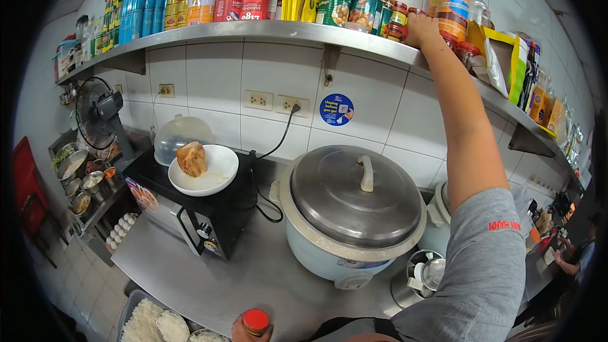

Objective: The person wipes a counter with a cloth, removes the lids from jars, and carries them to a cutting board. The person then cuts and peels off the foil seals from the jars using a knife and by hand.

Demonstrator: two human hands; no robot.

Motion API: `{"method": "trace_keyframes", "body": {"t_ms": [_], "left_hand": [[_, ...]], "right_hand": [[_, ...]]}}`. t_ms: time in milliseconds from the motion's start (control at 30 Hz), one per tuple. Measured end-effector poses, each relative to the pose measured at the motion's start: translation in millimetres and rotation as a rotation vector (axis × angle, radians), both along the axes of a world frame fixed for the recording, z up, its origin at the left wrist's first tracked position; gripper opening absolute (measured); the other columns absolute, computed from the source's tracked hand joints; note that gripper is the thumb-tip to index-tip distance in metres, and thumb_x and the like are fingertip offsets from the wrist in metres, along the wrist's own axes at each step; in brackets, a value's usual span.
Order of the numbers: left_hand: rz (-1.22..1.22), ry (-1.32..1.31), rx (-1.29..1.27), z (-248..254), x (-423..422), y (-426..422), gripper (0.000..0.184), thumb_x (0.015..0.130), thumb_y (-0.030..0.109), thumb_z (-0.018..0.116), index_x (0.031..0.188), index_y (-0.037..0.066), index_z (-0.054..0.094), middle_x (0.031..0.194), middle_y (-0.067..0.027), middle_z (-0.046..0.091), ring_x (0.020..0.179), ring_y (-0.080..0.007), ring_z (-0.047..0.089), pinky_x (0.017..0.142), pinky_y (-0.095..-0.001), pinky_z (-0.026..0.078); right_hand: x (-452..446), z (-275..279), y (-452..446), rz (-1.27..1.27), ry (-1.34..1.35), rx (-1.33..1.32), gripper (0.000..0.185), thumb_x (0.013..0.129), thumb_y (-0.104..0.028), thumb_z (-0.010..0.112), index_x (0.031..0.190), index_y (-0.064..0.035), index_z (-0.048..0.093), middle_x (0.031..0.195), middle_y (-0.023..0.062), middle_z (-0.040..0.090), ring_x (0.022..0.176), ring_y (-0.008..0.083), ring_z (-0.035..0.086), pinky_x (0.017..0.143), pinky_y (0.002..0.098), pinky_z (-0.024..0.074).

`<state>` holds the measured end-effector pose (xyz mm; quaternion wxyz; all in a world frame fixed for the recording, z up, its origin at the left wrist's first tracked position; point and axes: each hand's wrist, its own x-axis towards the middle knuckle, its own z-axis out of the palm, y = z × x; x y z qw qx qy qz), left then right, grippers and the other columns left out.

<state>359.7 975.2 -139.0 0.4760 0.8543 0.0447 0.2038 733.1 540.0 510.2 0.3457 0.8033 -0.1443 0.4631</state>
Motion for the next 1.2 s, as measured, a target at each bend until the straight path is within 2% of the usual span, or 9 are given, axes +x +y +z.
{"method": "trace_keyframes", "body": {"t_ms": [200, 333, 367, 467, 533, 667, 733, 800, 1200], "left_hand": [[-0.101, 0.009, -0.012, 9, -1, 7, 0.048, 0.078, 0.035, 0.08, 0.113, 0.005, 0.066, 0.104, -0.0215, 0.068, 0.097, -0.044, 0.063, 0.087, -0.0501, 0.05], [-0.17, 0.121, -0.052, 1, -3, 7, 0.048, 0.082, 0.038, 0.078, 0.115, 0.006, 0.064, 0.109, -0.0218, 0.068, 0.102, -0.0417, 0.064, 0.091, -0.0506, 0.049], [-0.074, 0.056, -0.003, 0, -6, 1, 0.061, 0.068, 0.03, 0.087, 0.116, 0.004, 0.062, 0.111, -0.0199, 0.066, 0.104, -0.0398, 0.063, 0.093, -0.0478, 0.049], [-0.019, 0.013, 0.069, -17, -7, 6, 0.084, 0.052, 0.027, 0.097, 0.122, 0.001, 0.057, 0.114, -0.0168, 0.064, 0.107, -0.037, 0.062, 0.095, -0.0453, 0.048], [-0.051, 0.035, 0.084, -29, -8, 10, 0.091, 0.051, 0.031, 0.098, 0.126, 0.001, 0.055, 0.115, -0.0157, 0.065, 0.108, -0.036, 0.061, 0.097, -0.0457, 0.047], [-0.081, 0.032, 0.063, -32, -10, 14, 0.092, 0.049, 0.03, 0.098, 0.127, 0.001, 0.056, 0.119, -0.0184, 0.063, 0.109, -0.0399, 0.058, 0.094, -0.0464, 0.047], [-0.119, 0.091, 0.048, -31, -10, 11, 0.094, 0.051, 0.027, 0.098, 0.13, 0.001, 0.053, 0.122, -0.0181, 0.062, 0.113, -0.0376, 0.059, 0.097, -0.0454, 0.047], [-0.163, -0.07, -0.441, -29, -5, 3, 0.097, 0.055, 0.016, 0.096, 0.138, 0.002, 0.047, 0.128, -0.0178, 0.06, 0.118, -0.0333, 0.058, 0.103, -0.043, 0.045], [-0.237, 0.08, -0.432, 18, -59, -116, 0.078, 0.065, 0.006, 0.091, 0.132, 0.002, 0.051, 0.122, -0.0092, 0.059, 0.111, -0.0223, 0.059, 0.101, -0.0363, 0.046]], "right_hand": [[-17, 3, 6, 0.133, 0.181, 0.128, 0.075, 0.075, -0.051, 0.076, 0.128, -0.0055, 0.049, 0.111, 0.0203, 0.072, 0.105, 0.0345, 0.07, 0.094, 0.0487, 0.0458], [-41, -3, 19, 0.645, -0.121, 0.314, 0.077, 0.071, -0.064, 0.074, 0.117, -0.0044, 0.054, 0.105, 0.0223, 0.072, 0.101, 0.0373, 0.07, 0.09, 0.0466, 0.0494], [-47, -1, 21, 0.787, -0.209, 0.35, 0.079, 0.069, -0.067, 0.073, 0.113, -0.004, 0.055, 0.104, 0.0234, 0.072, 0.1, 0.0383, 0.07, 0.088, 0.0459, 0.0509], [-73, 28, 5, 0.922, -0.201, 0.267, 0.087, 0.067, -0.068, 0.08, 0.117, -0.002, 0.055, 0.104, 0.019, 0.069, 0.1, 0.033, 0.068, 0.087, 0.0386, 0.0523], [-159, 14, 49, 1.067, -0.219, 0.446, 0.056, 0.08, -0.035, 0.08, 0.116, -0.001, 0.055, 0.106, 0.0223, 0.065, 0.093, 0.0229, 0.067, 0.08, 0.0355, 0.0564], [-238, 28, 26, 1.367, -0.122, 0.683, 0.052, 0.08, -0.045, 0.082, 0.099, -0.0039, 0.057, 0.089, 0.0101, 0.066, 0.085, 0.0159, 0.064, 0.075, 0.032, 0.0538], [-290, 30, 11, 1.214, -0.16, 0.621, 0.049, 0.08, -0.043, 0.083, 0.094, -0.0057, 0.055, 0.086, 0.0074, 0.064, 0.083, 0.0141, 0.062, 0.073, 0.0304, 0.0527], [-331, 23, -8, 1.08, -0.229, 0.538, 0.047, 0.081, -0.039, 0.085, 0.081, -0.0126, 0.046, 0.08, 0.002, 0.059, 0.08, 0.0105, 0.058, 0.07, 0.0271, 0.05], [-513, -90, -147, 1.161, 0.115, 0.577, 0.052, 0.079, -0.047, 0.083, 0.096, -0.012, 0.048, 0.095, 0.0057, 0.065, 0.108, 0.0213, 0.066, 0.086, 0.0318, 0.0522]]}}
